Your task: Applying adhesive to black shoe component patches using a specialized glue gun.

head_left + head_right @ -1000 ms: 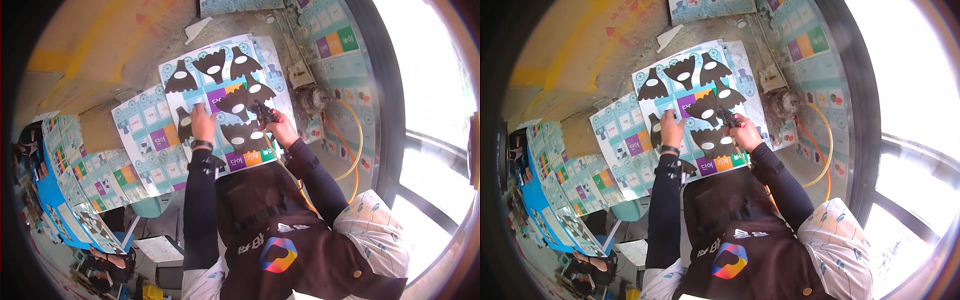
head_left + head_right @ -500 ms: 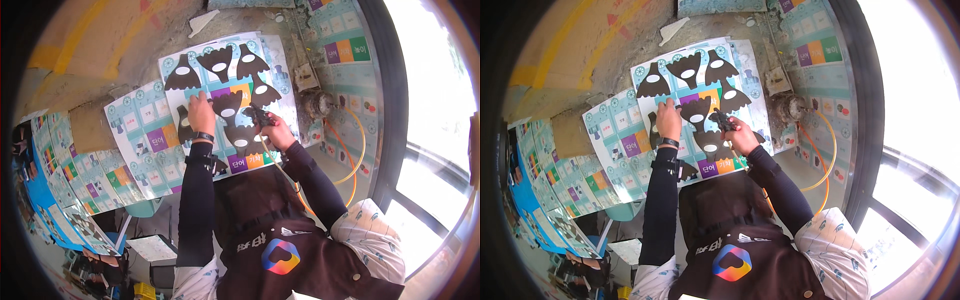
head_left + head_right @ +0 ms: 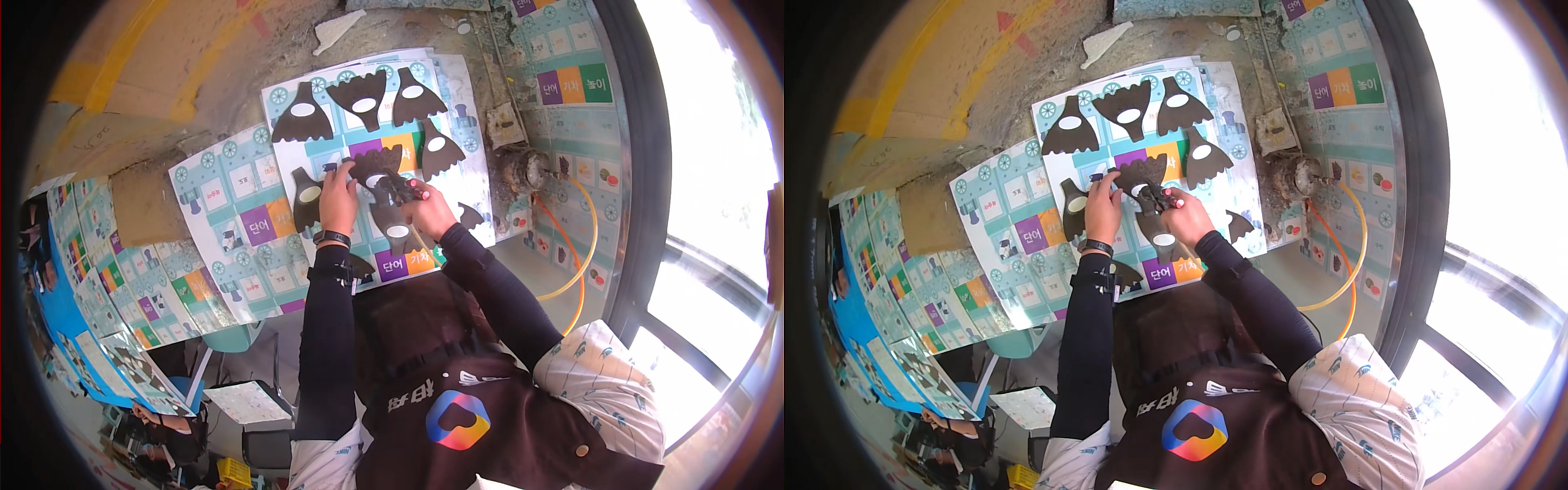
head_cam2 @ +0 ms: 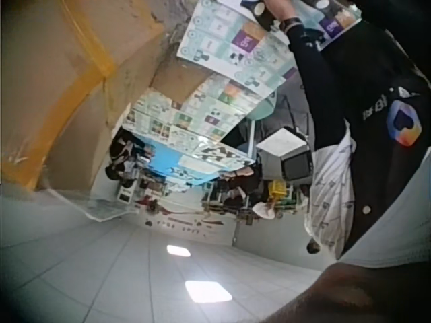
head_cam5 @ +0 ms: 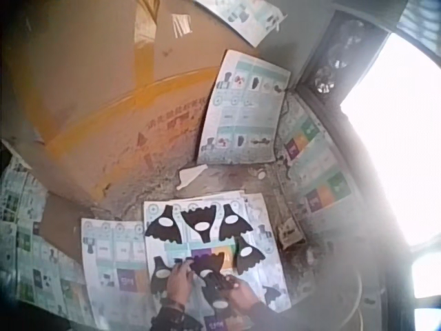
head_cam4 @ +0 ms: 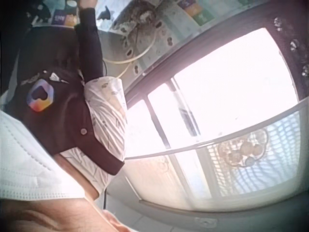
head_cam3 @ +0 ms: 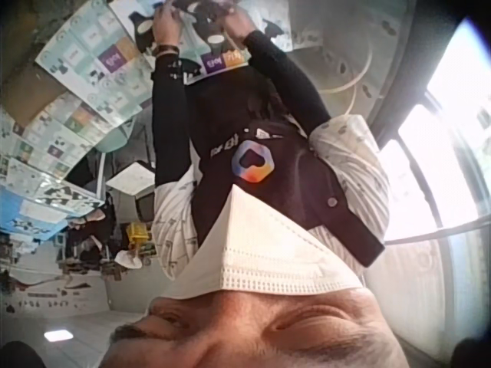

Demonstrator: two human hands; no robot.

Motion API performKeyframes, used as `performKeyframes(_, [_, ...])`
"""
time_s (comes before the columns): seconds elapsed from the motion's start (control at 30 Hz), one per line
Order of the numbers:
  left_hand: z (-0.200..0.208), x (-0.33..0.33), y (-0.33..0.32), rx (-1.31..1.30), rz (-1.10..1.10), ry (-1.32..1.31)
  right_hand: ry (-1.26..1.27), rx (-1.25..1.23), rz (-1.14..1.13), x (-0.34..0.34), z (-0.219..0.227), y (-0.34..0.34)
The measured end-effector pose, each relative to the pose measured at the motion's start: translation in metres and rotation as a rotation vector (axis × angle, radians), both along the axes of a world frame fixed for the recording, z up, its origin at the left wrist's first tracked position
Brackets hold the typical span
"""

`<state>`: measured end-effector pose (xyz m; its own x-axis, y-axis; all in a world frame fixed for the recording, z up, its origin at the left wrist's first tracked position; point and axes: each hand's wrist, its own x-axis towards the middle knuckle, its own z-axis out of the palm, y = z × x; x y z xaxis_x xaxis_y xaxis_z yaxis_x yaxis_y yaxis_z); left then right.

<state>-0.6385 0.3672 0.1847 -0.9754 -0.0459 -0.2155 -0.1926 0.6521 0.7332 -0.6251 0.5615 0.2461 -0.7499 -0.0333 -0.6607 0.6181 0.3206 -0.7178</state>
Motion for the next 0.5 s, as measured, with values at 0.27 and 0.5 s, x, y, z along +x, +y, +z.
performKeyframes(0.27, [-0.009,0.004,0.001,-0.058,0.017,0.133,-0.044,0.025,0.088,0.006,0.016,0.010])
performKeyframes(0.5, [-0.011,0.004,0.006,-0.076,0.023,0.151,0.081,0.109,0.134,-0.003,0.022,0.005])
